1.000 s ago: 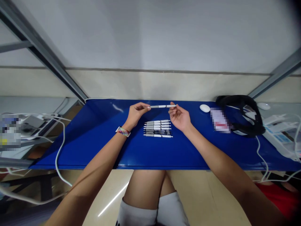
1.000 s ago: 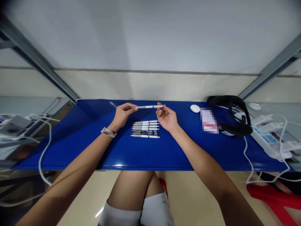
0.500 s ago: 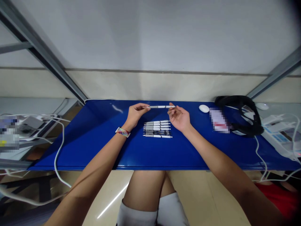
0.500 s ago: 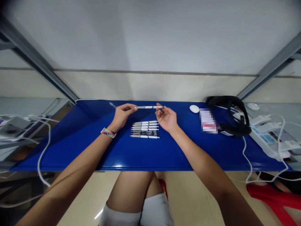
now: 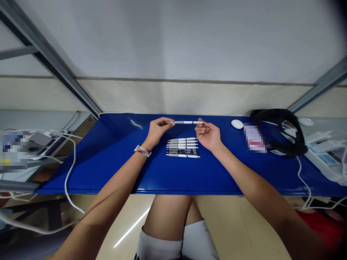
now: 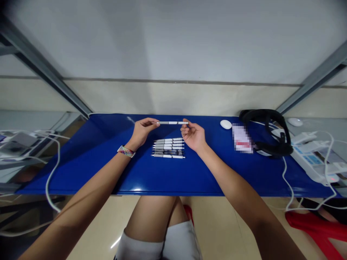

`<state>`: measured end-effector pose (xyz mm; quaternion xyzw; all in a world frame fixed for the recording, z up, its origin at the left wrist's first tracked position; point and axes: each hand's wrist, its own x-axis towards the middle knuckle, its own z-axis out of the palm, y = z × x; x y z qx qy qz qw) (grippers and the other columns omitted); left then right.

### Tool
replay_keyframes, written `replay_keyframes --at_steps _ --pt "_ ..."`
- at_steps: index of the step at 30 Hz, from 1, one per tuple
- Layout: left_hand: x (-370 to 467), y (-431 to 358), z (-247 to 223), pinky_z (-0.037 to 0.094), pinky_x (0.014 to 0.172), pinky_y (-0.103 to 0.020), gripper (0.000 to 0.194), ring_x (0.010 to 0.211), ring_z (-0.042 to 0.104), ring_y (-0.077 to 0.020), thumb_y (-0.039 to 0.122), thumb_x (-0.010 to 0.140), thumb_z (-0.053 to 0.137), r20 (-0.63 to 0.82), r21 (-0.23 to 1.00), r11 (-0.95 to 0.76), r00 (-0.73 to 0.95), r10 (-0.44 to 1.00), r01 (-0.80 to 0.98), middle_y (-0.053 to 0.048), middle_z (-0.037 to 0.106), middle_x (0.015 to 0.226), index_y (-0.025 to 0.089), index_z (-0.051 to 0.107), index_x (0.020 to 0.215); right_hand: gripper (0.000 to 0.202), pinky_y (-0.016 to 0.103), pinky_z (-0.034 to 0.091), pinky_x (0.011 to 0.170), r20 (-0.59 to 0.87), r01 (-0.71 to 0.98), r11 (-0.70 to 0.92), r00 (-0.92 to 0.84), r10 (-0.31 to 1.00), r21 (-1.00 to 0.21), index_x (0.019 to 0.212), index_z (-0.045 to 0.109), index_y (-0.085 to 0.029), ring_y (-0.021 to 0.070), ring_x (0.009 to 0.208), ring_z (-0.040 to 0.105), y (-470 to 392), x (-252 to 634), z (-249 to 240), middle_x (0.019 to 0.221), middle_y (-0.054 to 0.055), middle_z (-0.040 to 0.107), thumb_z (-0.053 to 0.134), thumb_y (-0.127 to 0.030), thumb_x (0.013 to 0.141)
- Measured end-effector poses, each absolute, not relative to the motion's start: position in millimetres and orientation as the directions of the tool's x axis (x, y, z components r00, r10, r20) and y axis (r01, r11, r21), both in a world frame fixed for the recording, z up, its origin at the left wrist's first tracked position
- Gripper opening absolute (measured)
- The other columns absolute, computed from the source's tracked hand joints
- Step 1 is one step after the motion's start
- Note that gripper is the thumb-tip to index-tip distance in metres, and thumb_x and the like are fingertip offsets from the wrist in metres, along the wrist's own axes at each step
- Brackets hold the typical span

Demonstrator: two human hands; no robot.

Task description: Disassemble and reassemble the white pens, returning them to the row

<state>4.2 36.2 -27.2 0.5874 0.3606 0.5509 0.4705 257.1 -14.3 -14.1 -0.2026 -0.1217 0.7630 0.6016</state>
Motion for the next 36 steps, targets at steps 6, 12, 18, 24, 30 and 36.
replay_keyframes --at_steps 6,12,18,24,30,36 --pt "3.7 37.0 -28.6 0.058 0.083 -0.033 0.030 0.082 0.072 -0.0183 0.041 0.073 0.096 0.307 0.951 -0.301 0.125 0.944 -0.067 -0.005 0.081 0.088 0.021 0.086 0.094 0.027 0.016 0.050 0.050 -0.165 -0.857 -0.248 -0.193 0.967 -0.452 0.109 0.069 -0.017 0.0094 0.058 0.054 -14.2 257.4 -15.2 0.071 -0.001 0.062 0.064 -0.013 0.082" --pt "4.4 35.6 -26.5 0.058 0.083 -0.034 0.029 0.080 0.072 -0.0183 0.041 0.074 0.096 0.297 0.955 -0.290 0.126 0.947 -0.068 -0.005 0.081 0.085 0.021 0.086 0.092 0.033 0.019 0.057 0.057 -0.162 -0.879 -0.264 -0.216 0.963 -0.398 0.120 0.069 -0.017 0.0114 0.066 0.061 -15.9 260.1 -13.7 0.084 0.003 0.069 0.062 -0.019 0.088" --pt "4.1 34.8 -26.1 0.059 0.086 -0.035 0.030 0.083 0.073 -0.0191 0.041 0.074 0.096 0.304 0.953 -0.298 0.133 0.943 -0.065 -0.006 0.081 0.088 0.020 0.085 0.093 0.030 0.016 0.054 0.053 -0.183 -0.878 -0.251 -0.190 0.964 -0.407 0.113 0.069 -0.017 0.0097 0.061 0.057 -15.0 258.2 -13.0 0.075 0.000 0.065 0.062 -0.012 0.084" --pt "3.6 34.9 -26.4 0.058 0.085 -0.035 0.031 0.082 0.073 -0.0190 0.041 0.073 0.096 0.307 0.952 -0.302 0.143 0.941 -0.055 -0.005 0.081 0.087 0.020 0.085 0.093 0.025 0.016 0.050 0.048 -0.191 -0.881 -0.251 -0.188 0.964 -0.401 0.107 0.069 -0.018 0.0093 0.057 0.054 -17.2 257.9 -11.0 0.071 -0.001 0.061 0.061 -0.012 0.084" --pt "3.5 34.9 -26.0 0.058 0.085 -0.034 0.030 0.082 0.072 -0.0188 0.042 0.073 0.096 0.309 0.951 -0.304 0.136 0.941 -0.058 -0.005 0.081 0.086 0.021 0.086 0.093 0.025 0.017 0.052 0.050 -0.171 -0.875 -0.266 -0.214 0.962 -0.405 0.113 0.070 -0.018 0.0097 0.059 0.056 -19.4 257.5 -9.7 0.073 -0.002 0.064 0.063 -0.017 0.088" --pt "3.4 34.9 -26.3 0.058 0.084 -0.034 0.030 0.081 0.072 -0.0184 0.041 0.073 0.096 0.305 0.952 -0.299 0.146 0.941 -0.060 -0.005 0.081 0.087 0.021 0.086 0.093 0.025 0.017 0.054 0.052 -0.173 -0.884 -0.259 -0.206 0.963 -0.389 0.114 0.070 -0.018 0.0096 0.061 0.058 -18.5 257.9 -9.1 0.076 0.000 0.065 0.060 -0.016 0.091"
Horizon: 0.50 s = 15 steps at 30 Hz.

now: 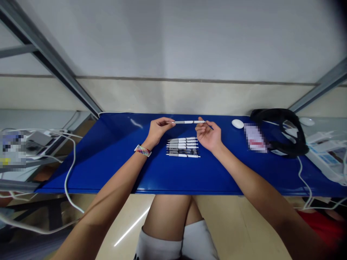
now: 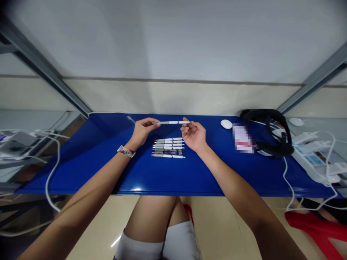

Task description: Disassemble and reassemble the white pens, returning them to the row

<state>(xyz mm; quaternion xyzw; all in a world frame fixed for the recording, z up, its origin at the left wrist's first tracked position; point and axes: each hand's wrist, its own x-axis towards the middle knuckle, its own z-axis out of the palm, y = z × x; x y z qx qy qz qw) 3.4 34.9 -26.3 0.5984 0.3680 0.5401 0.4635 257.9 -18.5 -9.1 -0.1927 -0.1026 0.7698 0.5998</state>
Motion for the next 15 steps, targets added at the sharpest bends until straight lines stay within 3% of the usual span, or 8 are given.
replay_keyframes --at_steps 5,10,15 --pt "4.0 33.1 -25.4 0.058 0.083 -0.035 0.030 0.080 0.072 -0.0191 0.042 0.073 0.095 0.310 0.951 -0.307 0.150 0.939 -0.042 -0.005 0.080 0.085 0.021 0.085 0.092 0.027 0.015 0.053 0.051 -0.167 -0.880 -0.260 -0.209 0.964 -0.399 0.113 0.069 -0.017 0.0089 0.059 0.056 -18.0 259.3 -9.1 0.073 -0.002 0.063 0.061 -0.012 0.089" --pt "4.1 32.5 -24.7 0.058 0.083 -0.034 0.028 0.080 0.072 -0.0184 0.041 0.074 0.095 0.311 0.950 -0.307 0.150 0.939 -0.051 -0.005 0.081 0.086 0.021 0.085 0.091 0.031 0.017 0.056 0.055 -0.160 -0.886 -0.261 -0.215 0.963 -0.382 0.121 0.070 -0.019 0.0100 0.063 0.059 -19.7 259.3 -9.2 0.079 0.000 0.068 0.060 -0.018 0.092" --pt "3.5 33.2 -25.1 0.058 0.083 -0.035 0.029 0.082 0.072 -0.0195 0.042 0.074 0.095 0.319 0.948 -0.317 0.144 0.937 -0.039 -0.006 0.081 0.086 0.021 0.086 0.092 0.024 0.015 0.053 0.053 -0.168 -0.879 -0.268 -0.218 0.961 -0.394 0.112 0.069 -0.018 0.0086 0.060 0.056 -17.7 259.2 -11.3 0.073 -0.002 0.063 0.060 -0.012 0.090"
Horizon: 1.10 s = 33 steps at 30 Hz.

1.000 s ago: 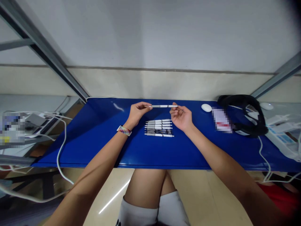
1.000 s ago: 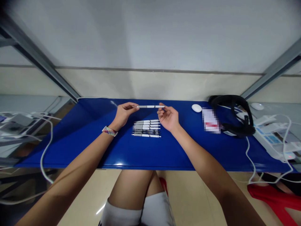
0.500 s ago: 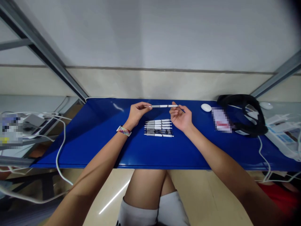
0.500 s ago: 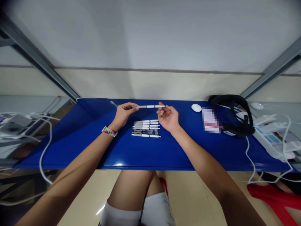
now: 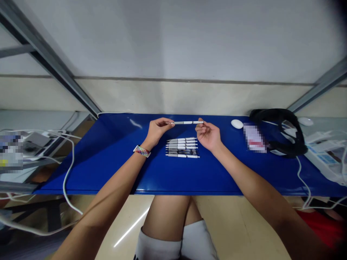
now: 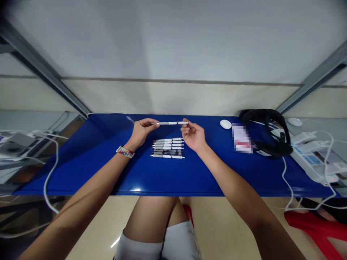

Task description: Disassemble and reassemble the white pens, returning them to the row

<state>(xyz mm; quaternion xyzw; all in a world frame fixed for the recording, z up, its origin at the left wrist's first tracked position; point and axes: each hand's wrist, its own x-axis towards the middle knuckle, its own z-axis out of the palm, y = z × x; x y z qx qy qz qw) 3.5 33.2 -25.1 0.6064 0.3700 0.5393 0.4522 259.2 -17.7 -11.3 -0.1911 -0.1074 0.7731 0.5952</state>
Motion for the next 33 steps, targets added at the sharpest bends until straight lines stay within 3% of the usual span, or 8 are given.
replay_keyframes --at_steps 7,13,16,26,30,33 --pt "3.7 32.5 -24.4 0.058 0.084 -0.035 0.030 0.082 0.073 -0.0197 0.043 0.074 0.095 0.317 0.948 -0.316 0.144 0.937 -0.033 -0.006 0.081 0.087 0.021 0.085 0.092 0.026 0.014 0.054 0.053 -0.161 -0.877 -0.268 -0.221 0.962 -0.398 0.114 0.068 -0.018 0.0085 0.060 0.058 -16.6 258.5 -11.5 0.074 -0.002 0.064 0.063 -0.012 0.090" --pt "3.5 32.6 -24.4 0.058 0.082 -0.034 0.030 0.081 0.072 -0.0192 0.042 0.074 0.096 0.307 0.952 -0.304 0.145 0.941 -0.043 -0.006 0.081 0.086 0.020 0.085 0.091 0.026 0.016 0.059 0.057 -0.152 -0.915 -0.275 -0.239 0.959 -0.294 0.120 0.068 -0.015 0.0101 0.065 0.061 -17.8 258.9 -11.5 0.081 0.003 0.067 0.055 -0.018 0.097" --pt "3.0 33.6 -25.6 0.058 0.083 -0.034 0.030 0.081 0.072 -0.0188 0.042 0.074 0.096 0.312 0.950 -0.308 0.143 0.939 -0.049 -0.005 0.081 0.086 0.020 0.085 0.091 0.028 0.014 0.058 0.057 -0.163 -0.917 -0.285 -0.248 0.955 -0.278 0.122 0.067 -0.015 0.0092 0.064 0.061 -17.5 258.4 -10.5 0.080 0.003 0.066 0.052 -0.014 0.099" --pt "3.9 32.5 -24.5 0.058 0.083 -0.033 0.028 0.081 0.072 -0.0184 0.040 0.074 0.096 0.307 0.952 -0.302 0.144 0.941 -0.056 -0.005 0.081 0.086 0.020 0.085 0.091 0.022 0.014 0.057 0.054 -0.163 -0.889 -0.267 -0.221 0.962 -0.371 0.117 0.069 -0.018 0.0085 0.062 0.061 -16.4 258.9 -9.6 0.076 -0.001 0.065 0.058 -0.012 0.099" --pt "3.5 33.1 -24.1 0.056 0.082 -0.031 0.028 0.080 0.072 -0.0167 0.039 0.074 0.097 0.304 0.952 -0.296 0.146 0.941 -0.076 -0.004 0.080 0.085 0.021 0.086 0.091 0.023 0.017 0.061 0.058 -0.137 -0.890 -0.264 -0.229 0.964 -0.373 0.123 0.069 -0.019 0.0104 0.067 0.064 -16.6 259.6 -11.3 0.082 0.001 0.069 0.059 -0.019 0.102" --pt "2.9 34.0 -24.9 0.056 0.082 -0.030 0.028 0.081 0.072 -0.0167 0.039 0.074 0.097 0.302 0.953 -0.294 0.146 0.942 -0.072 -0.004 0.081 0.086 0.020 0.086 0.091 0.019 0.014 0.058 0.056 -0.161 -0.895 -0.277 -0.234 0.959 -0.348 0.118 0.069 -0.018 0.0086 0.063 0.061 -15.7 258.9 -11.9 0.077 0.000 0.067 0.056 -0.015 0.103"
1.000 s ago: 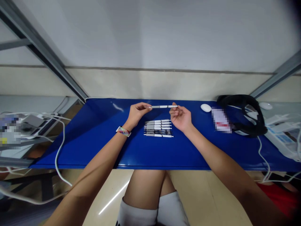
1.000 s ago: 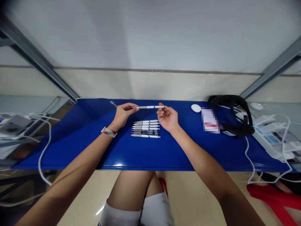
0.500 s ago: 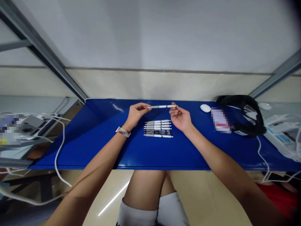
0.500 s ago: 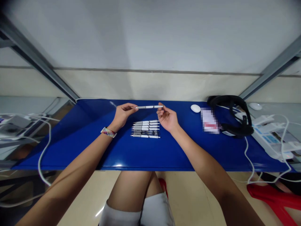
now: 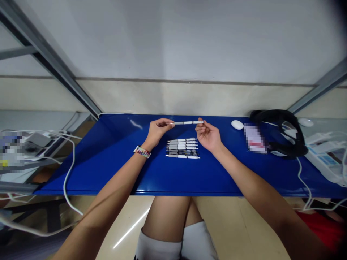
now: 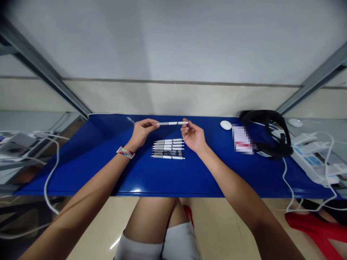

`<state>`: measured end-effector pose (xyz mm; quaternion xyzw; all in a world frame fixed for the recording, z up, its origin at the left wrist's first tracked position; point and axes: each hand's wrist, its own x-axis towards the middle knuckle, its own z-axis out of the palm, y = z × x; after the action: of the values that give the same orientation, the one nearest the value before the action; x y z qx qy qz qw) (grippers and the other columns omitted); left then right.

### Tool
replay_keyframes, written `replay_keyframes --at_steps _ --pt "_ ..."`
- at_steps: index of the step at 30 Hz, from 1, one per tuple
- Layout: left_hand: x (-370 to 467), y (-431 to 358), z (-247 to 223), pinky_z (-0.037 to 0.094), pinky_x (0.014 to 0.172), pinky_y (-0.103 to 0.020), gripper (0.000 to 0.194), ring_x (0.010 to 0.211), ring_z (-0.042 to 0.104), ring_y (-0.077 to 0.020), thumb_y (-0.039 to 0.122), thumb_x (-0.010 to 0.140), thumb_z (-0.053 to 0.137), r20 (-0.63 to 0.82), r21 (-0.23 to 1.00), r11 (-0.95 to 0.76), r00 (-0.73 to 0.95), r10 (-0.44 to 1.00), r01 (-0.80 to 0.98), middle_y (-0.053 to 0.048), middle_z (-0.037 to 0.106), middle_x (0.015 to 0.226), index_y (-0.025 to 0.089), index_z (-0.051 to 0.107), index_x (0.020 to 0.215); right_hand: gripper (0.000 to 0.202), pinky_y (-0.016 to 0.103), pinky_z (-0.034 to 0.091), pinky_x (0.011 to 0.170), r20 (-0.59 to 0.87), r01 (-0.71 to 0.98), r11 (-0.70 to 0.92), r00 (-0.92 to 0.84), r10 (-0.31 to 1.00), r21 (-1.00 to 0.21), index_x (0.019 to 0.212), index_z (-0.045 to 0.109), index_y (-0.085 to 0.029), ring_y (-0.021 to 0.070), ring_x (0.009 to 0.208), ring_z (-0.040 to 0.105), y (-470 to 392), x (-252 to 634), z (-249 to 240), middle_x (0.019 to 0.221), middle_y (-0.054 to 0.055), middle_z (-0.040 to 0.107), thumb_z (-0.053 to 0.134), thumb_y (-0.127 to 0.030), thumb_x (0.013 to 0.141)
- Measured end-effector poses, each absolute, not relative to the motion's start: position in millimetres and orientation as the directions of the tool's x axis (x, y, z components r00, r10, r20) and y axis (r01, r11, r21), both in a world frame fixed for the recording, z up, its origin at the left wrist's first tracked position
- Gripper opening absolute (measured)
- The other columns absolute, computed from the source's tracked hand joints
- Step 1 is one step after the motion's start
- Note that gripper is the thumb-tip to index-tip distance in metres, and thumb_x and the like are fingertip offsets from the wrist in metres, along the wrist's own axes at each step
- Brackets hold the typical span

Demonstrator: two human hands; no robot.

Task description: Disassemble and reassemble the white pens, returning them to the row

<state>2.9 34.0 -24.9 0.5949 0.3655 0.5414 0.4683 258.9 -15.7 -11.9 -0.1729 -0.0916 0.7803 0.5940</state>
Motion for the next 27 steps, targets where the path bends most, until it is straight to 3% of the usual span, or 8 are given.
replay_keyframes --at_steps 3,8,12,15,18,23,27 --pt "3.3 33.8 -25.5 0.057 0.083 -0.031 0.029 0.082 0.072 -0.0176 0.039 0.074 0.097 0.302 0.953 -0.296 0.149 0.941 -0.063 -0.005 0.081 0.087 0.020 0.086 0.092 0.014 0.012 0.056 0.055 -0.160 -0.895 -0.262 -0.217 0.963 -0.361 0.112 0.069 -0.018 0.0075 0.061 0.060 -14.6 258.1 -11.4 0.075 -0.001 0.065 0.058 -0.016 0.104" --pt "5.0 32.3 -25.2 0.057 0.084 -0.031 0.027 0.082 0.072 -0.0168 0.037 0.074 0.097 0.312 0.950 -0.305 0.160 0.937 -0.068 -0.004 0.081 0.087 0.020 0.085 0.091 0.005 0.011 0.052 0.052 -0.144 -0.845 -0.229 -0.181 0.973 -0.483 0.103 0.071 -0.019 0.0058 0.058 0.055 -12.8 258.0 -9.4 0.071 -0.003 0.062 0.067 -0.023 0.103" --pt "4.8 32.8 -25.4 0.057 0.082 -0.031 0.027 0.081 0.072 -0.0171 0.038 0.074 0.096 0.303 0.953 -0.298 0.153 0.941 -0.056 -0.004 0.081 0.086 0.020 0.085 0.091 0.021 0.014 0.053 0.054 -0.099 -0.788 -0.164 -0.130 0.987 -0.594 0.104 0.074 -0.021 0.0067 0.061 0.057 -11.4 257.3 -11.0 0.073 -0.002 0.063 0.071 -0.042 0.103" --pt "4.1 33.7 -25.9 0.058 0.083 -0.033 0.029 0.082 0.072 -0.0178 0.040 0.074 0.095 0.300 0.954 -0.297 0.146 0.943 -0.043 -0.005 0.081 0.087 0.020 0.085 0.092 0.018 0.014 0.052 0.052 -0.072 -0.734 -0.129 -0.110 0.991 -0.667 0.099 0.074 -0.023 0.0066 0.059 0.054 -10.1 256.9 -13.9 0.070 -0.003 0.061 0.078 -0.040 0.098" --pt "3.8 33.6 -26.2 0.059 0.085 -0.034 0.031 0.083 0.073 -0.0191 0.041 0.074 0.095 0.302 0.953 -0.301 0.153 0.941 -0.029 -0.006 0.081 0.089 0.020 0.085 0.093 0.016 0.014 0.050 0.050 -0.087 -0.754 -0.138 -0.107 0.990 -0.643 0.095 0.074 -0.022 0.0059 0.056 0.051 -8.6 257.1 -16.4 0.067 -0.004 0.059 0.080 -0.036 0.096" --pt "4.6 32.1 -26.2 0.058 0.086 -0.034 0.029 0.084 0.073 -0.0190 0.040 0.074 0.095 0.310 0.951 -0.308 0.166 0.936 -0.035 -0.006 0.081 0.089 0.020 0.085 0.093 0.023 0.017 0.047 0.049 -0.079 -0.699 -0.100 -0.062 0.995 -0.708 0.095 0.074 -0.023 0.0071 0.056 0.050 -5.3 259.2 -19.4 0.065 -0.004 0.057 0.081 -0.044 0.096" --pt "3.9 33.0 -25.6 0.058 0.085 -0.034 0.029 0.083 0.073 -0.0189 0.040 0.075 0.095 0.313 0.949 -0.313 0.156 0.937 -0.026 -0.005 0.081 0.088 0.020 0.084 0.092 0.042 0.023 0.051 0.053 -0.049 -0.585 -0.045 -0.009 0.999 -0.810 0.101 0.078 -0.023 0.0104 0.058 0.055 -4.5 259.9 -21.1 0.069 -0.001 0.063 0.076 -0.064 0.092"
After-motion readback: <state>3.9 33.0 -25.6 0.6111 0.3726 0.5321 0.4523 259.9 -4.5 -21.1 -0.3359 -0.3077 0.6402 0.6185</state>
